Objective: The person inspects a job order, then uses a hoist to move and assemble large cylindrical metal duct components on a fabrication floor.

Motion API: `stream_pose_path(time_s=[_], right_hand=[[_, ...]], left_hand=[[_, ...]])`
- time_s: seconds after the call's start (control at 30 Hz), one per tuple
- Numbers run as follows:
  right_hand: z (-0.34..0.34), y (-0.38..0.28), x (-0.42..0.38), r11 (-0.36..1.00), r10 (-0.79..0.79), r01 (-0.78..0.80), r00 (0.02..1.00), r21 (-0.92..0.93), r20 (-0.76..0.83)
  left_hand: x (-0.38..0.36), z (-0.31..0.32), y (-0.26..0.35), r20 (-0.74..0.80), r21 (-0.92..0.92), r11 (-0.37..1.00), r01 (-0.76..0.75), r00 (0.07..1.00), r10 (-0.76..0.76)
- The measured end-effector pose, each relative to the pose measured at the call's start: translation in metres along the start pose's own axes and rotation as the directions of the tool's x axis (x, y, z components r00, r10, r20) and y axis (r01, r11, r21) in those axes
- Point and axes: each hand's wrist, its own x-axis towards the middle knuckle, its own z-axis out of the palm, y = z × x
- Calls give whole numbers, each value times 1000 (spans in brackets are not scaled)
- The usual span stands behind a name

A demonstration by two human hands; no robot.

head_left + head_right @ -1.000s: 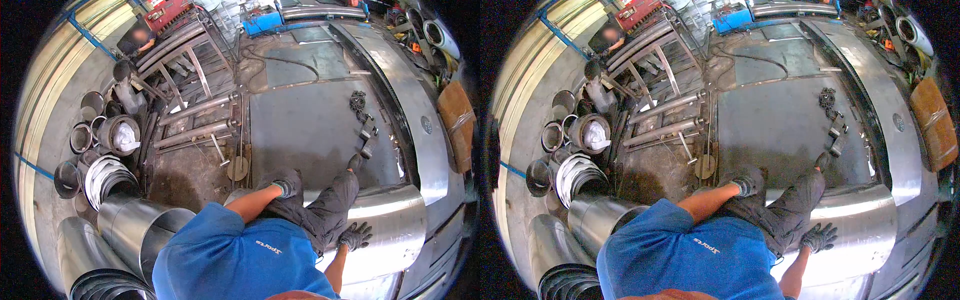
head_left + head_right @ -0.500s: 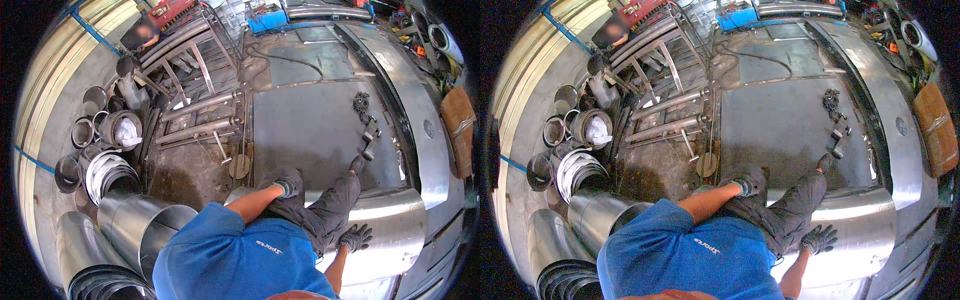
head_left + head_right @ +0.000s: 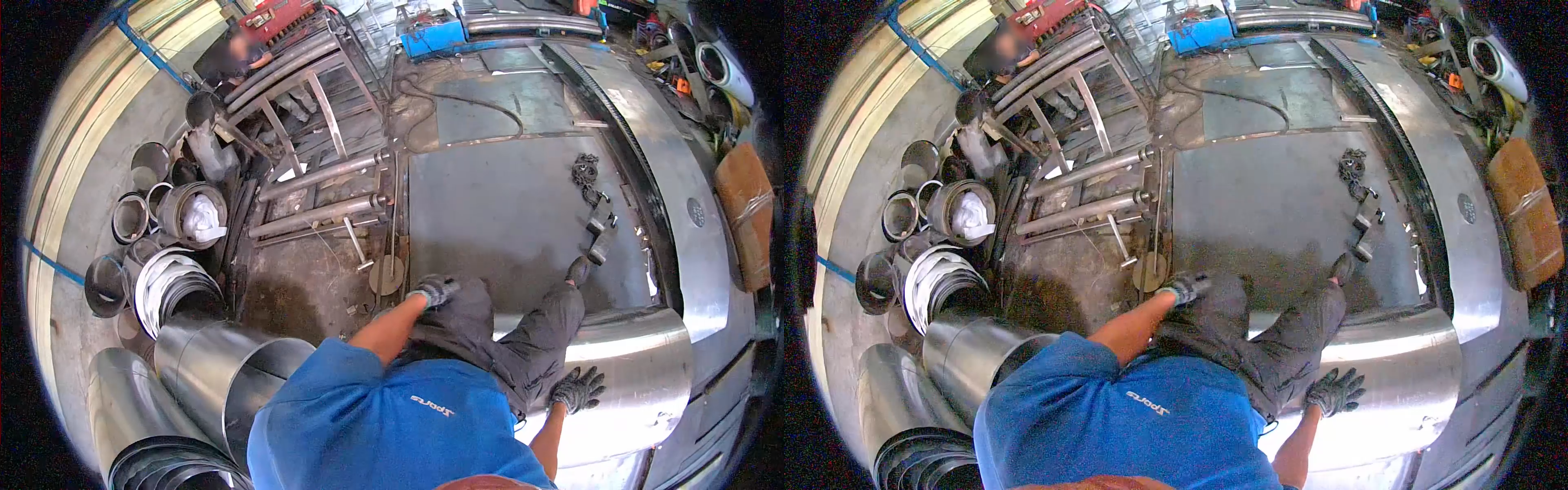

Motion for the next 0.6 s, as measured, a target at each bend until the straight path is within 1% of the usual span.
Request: stream_pose_path(time_s=[0.07,0.13,0.17,0.23,0.27,0.33,0.37,0.4,0.47,0.5,0.6], right_hand=[[-2,-1,-1,1000,-4,4,1000,9,-2],[-5,0,-4,1000,-9,9,1000,17,0],[-6,0,-5,1000,-17,17,1000,19,9],[-11,-5,-3,999,-28,27,1000,39,5],[-13,-7,-3,999,-28,28,1000,37,11],[-13,-6,-5,999,-39,38,999,33,15],[-12,-9,-2,998,-49,48,999,36,21],[-12,-8,-2,998,-58,57,998,28,33],[-17,-12,0,998,-62,60,997,33,49],[-13,-14,4,997,-71,69,996,26,46],[-1,-18,16,997,-76,74,995,24,62]], left_hand=[[10,21,-47,-40,-14,999,43,998,-43],[26,50,-106,97,-173,985,16,995,1],[9,46,-102,94,-170,985,13,996,3],[-28,25,-76,10,-313,948,55,998,-55],[-24,32,-80,-3,-313,948,46,999,-50],[-17,55,-93,-2,-469,877,104,993,-118],[-9,57,-96,-1,-355,930,92,995,-98],[-4,62,-100,-4,-360,928,94,995,-102],[-11,57,-88,63,-349,922,169,986,-157],[-2,62,-96,108,-386,899,209,977,-181],[-19,42,-78,104,-344,916,206,978,-181]])
